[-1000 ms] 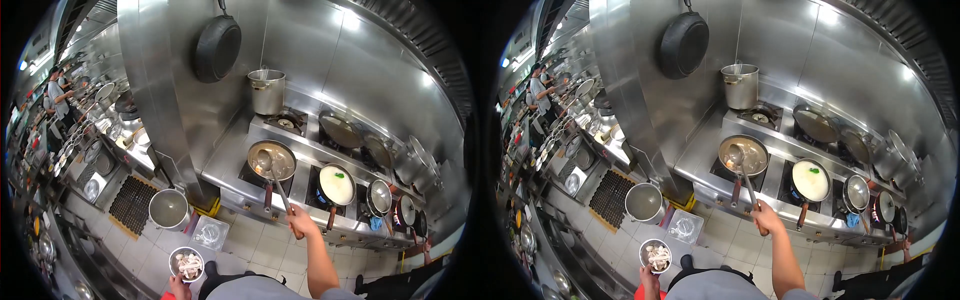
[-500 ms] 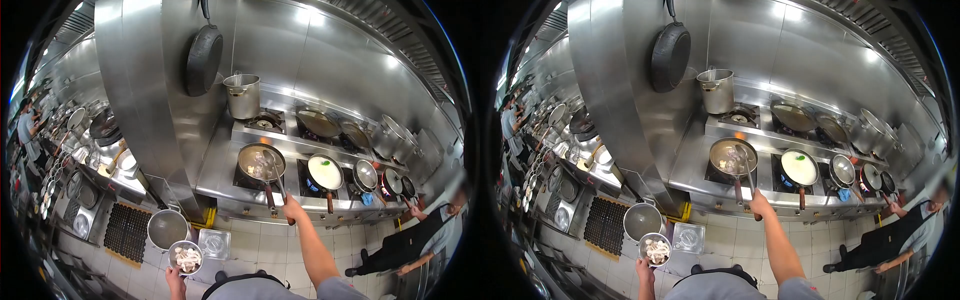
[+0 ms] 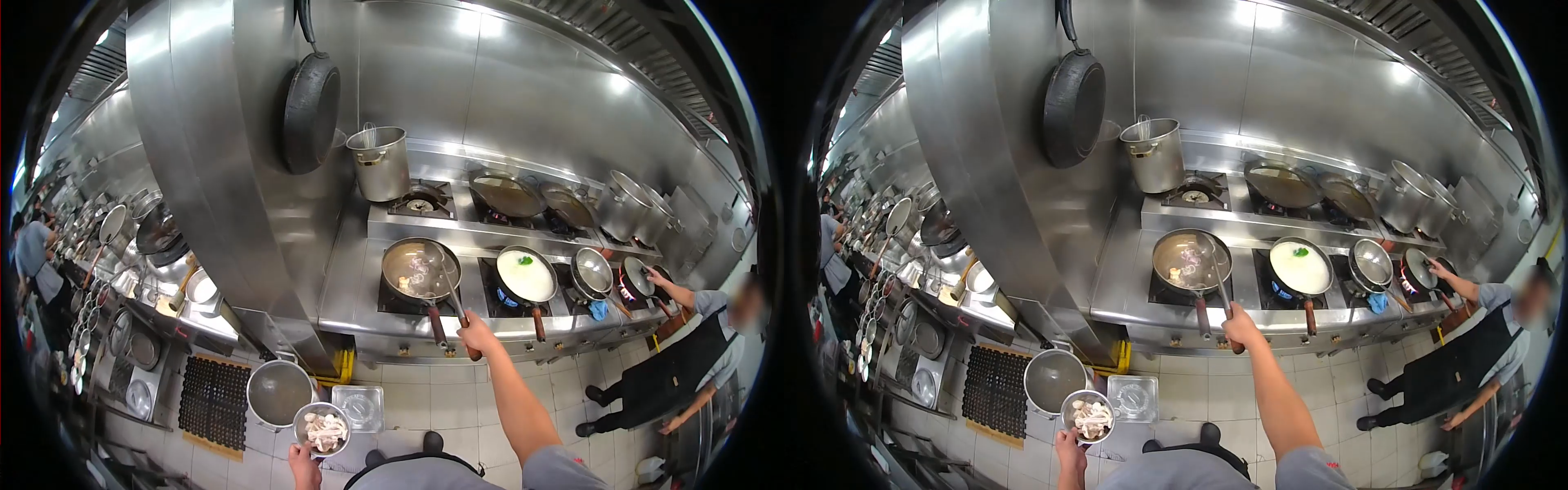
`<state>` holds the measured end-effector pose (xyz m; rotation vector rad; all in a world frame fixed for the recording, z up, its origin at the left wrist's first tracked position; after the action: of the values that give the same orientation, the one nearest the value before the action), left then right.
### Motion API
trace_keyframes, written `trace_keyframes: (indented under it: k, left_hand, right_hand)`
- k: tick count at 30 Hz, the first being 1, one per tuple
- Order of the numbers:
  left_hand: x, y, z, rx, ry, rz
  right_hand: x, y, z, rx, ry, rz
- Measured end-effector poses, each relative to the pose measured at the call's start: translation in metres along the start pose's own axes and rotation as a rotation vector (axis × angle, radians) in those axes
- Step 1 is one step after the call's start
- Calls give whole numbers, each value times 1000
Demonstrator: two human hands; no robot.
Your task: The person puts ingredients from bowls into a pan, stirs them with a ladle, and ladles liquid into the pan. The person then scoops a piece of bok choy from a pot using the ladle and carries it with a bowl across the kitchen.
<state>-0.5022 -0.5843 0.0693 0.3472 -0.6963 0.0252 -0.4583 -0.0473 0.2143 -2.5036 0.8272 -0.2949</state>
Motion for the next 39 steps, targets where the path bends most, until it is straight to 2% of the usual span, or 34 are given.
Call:
trace_keyframes:
  k: [5,8,11,15,22,24,26,31,32,34,39]
  left_hand:
    - [13,7,7,29,7,-34]
    - [11,6,-2,15,31,-6]
    - [31,16,2,55,16,33]
    - [24,18,-11,70,2,46]
    - [34,49,-20,81,16,11]
    - [36,55,-25,71,16,28]
    - [43,60,-28,64,9,37]
    - [43,56,-37,38,14,37]
    - [43,55,-38,49,25,38]
    - [48,56,-40,70,30,49]
    - [54,52,-41,98,47,107]
  right_hand:
    - [28,-32,-30,-245,76,-229]
    - [66,-43,-31,-316,78,-244]
    - [67,-52,-22,-278,137,-218]
    - [65,-47,-34,-173,95,-126]
    - [53,-50,-5,-295,133,-274]
    - [42,-37,-6,-90,49,-202]
    - [37,-31,-10,-81,19,-182]
    - [28,-28,-14,-322,92,-302]
    - [28,-26,-13,-319,92,-306]
    - [30,-23,-13,-75,-29,-207]
    - [34,-35,-7,-123,-17,-237]
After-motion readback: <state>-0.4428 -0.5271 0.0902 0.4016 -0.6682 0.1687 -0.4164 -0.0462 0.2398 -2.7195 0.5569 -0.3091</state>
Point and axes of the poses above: each hand's wrist, its own x-axis away from the middle knuckle, its own y-axis out of the palm, z = x × y, the point moved 3 cm from there along -x, towards the middle knuckle, and after that the axes turned 11 degrees about -y, right-handed, at the moved point
